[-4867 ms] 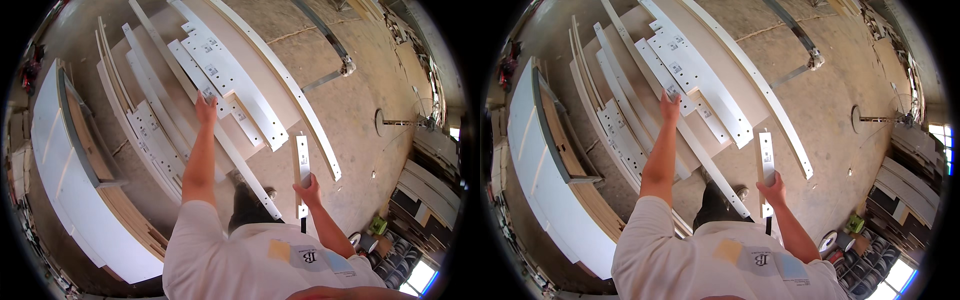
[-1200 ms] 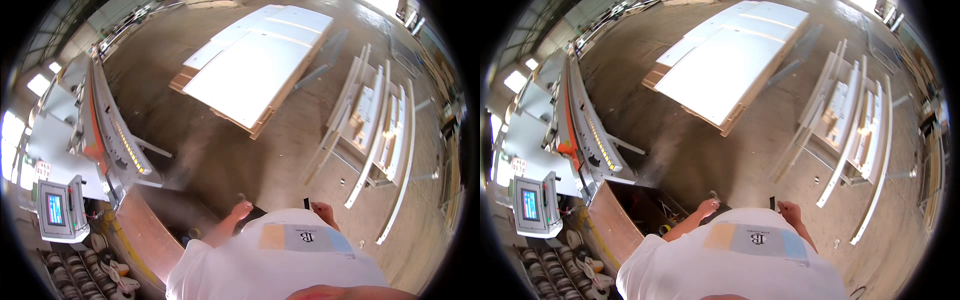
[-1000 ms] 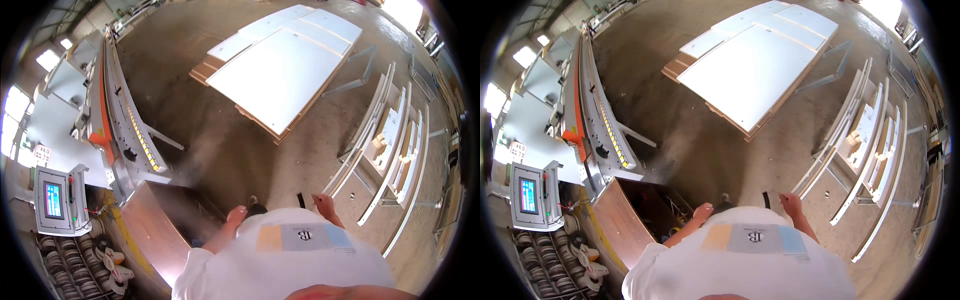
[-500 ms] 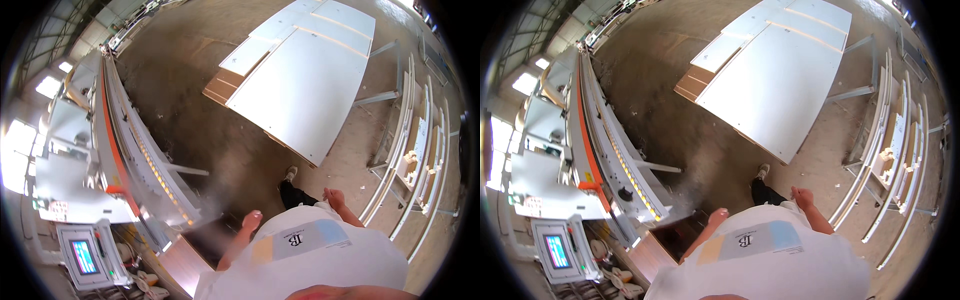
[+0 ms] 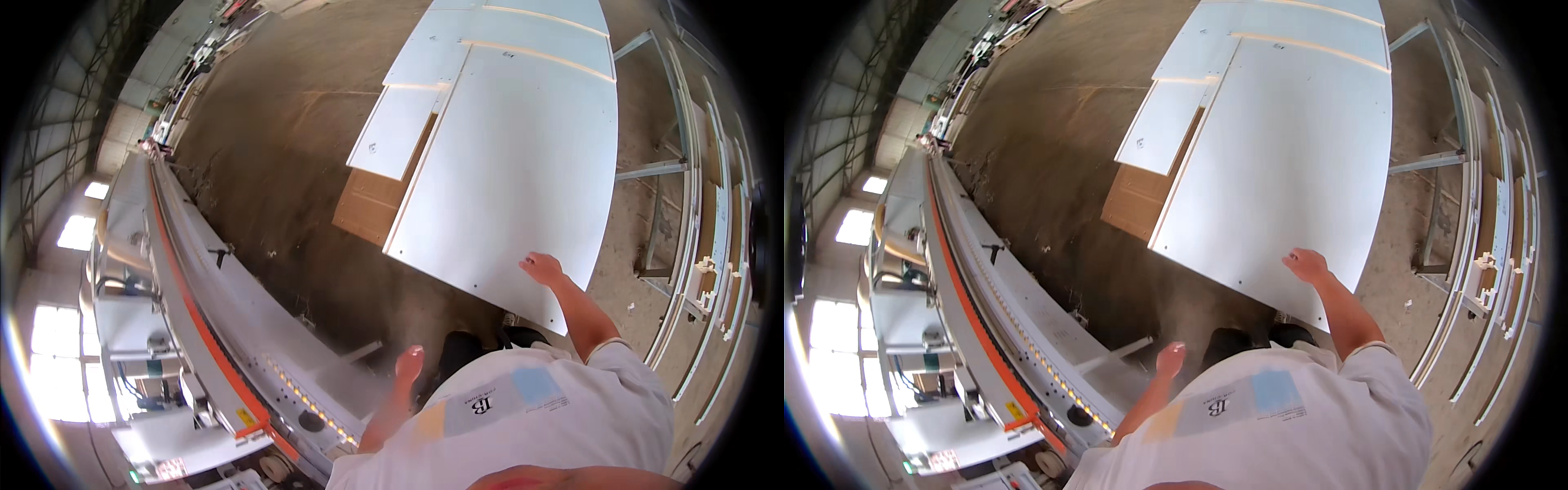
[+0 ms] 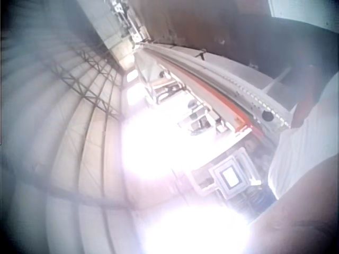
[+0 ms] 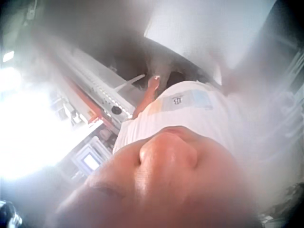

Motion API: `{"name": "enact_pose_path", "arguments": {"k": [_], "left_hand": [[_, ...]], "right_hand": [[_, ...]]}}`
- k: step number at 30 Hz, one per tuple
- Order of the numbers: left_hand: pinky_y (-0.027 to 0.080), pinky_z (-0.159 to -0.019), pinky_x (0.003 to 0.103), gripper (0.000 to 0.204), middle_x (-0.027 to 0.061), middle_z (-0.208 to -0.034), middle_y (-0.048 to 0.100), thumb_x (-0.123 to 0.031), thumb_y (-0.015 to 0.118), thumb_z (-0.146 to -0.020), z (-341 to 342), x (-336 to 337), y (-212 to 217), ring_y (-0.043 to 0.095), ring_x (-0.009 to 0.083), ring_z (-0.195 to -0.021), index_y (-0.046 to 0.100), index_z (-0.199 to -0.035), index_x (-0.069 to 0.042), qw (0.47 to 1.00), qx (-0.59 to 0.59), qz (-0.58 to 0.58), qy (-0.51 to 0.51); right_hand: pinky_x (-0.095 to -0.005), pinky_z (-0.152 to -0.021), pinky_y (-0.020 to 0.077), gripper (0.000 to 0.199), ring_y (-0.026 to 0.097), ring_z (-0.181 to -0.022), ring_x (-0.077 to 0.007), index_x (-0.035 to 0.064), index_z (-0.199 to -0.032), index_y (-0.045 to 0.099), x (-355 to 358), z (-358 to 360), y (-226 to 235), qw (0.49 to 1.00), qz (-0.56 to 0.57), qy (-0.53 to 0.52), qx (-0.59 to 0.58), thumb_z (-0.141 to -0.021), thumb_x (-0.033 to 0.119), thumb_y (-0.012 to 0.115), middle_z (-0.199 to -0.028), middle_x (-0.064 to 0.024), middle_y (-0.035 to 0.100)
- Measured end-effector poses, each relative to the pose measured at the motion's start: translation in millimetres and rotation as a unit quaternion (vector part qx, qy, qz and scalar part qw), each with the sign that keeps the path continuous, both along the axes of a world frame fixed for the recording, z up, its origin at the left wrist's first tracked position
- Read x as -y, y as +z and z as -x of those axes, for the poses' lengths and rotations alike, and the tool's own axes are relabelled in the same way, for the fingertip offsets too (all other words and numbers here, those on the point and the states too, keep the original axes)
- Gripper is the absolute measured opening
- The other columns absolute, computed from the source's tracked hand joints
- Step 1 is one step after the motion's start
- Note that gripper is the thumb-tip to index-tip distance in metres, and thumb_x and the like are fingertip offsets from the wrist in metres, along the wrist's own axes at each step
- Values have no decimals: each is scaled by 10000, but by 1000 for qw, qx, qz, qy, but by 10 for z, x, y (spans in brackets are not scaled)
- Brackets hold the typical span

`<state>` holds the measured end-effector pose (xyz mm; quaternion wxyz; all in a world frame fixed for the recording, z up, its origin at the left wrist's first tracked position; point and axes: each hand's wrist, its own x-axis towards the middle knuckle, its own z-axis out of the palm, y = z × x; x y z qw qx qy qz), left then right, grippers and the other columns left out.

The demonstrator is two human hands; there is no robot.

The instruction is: The person picks up white rectangular wood panels from a stack and places them onto a conveyor belt feeding a processing machine. The person handles the panels one at a time, moving them from a pile on the floor to the machine's input area. The person also briefly uses a tool to adjust a part of the machine.

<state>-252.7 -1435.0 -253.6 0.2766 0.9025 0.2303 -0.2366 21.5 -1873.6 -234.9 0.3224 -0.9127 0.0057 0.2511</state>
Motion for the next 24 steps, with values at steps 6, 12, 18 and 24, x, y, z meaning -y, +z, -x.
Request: {"name": "enact_pose_path", "arguments": {"k": [6,12,18,24], "left_hand": [[517,-942,408,324,146,-1163,695,-290,588,-935,-2105,-454,11,658,335,-1087,683,-1198,-125,993,56,-4,-106],[400,-1116,437,421,184,-1352,582,-183,580,-950,-4892,-782,-668,529,355,-1281,574,-1354,-66,962,117,76,-234],[467,-1024,465,371,184,-1197,644,-78,518,-932,-7718,-135,-729,564,382,-1167,603,-1292,-58,872,289,-17,-395],[347,-1160,395,495,103,-1468,465,-83,514,-932,-9689,780,-1072,408,293,-1381,512,-1425,-124,833,316,-91,-446]], "right_hand": [[-447,-872,522,461,635,-1060,-317,104,-1098,660,-631,-1750,-412,997,66,-20,-29,-795,447,709,-1102,-103,680],[-401,-953,513,802,544,-1230,-282,47,-1294,526,-938,-3081,-628,978,142,-111,-105,-686,483,814,-1271,-122,587],[-391,-945,526,1008,572,-1216,-304,-7,-1336,470,-1049,-3604,-835,950,212,-104,-203,-575,495,899,-1300,-162,549],[-390,-917,541,1019,607,-1160,-303,7,-1337,467,-1134,-3689,-820,931,228,-140,-247,-545,445,936,-1285,-167,536]]}}
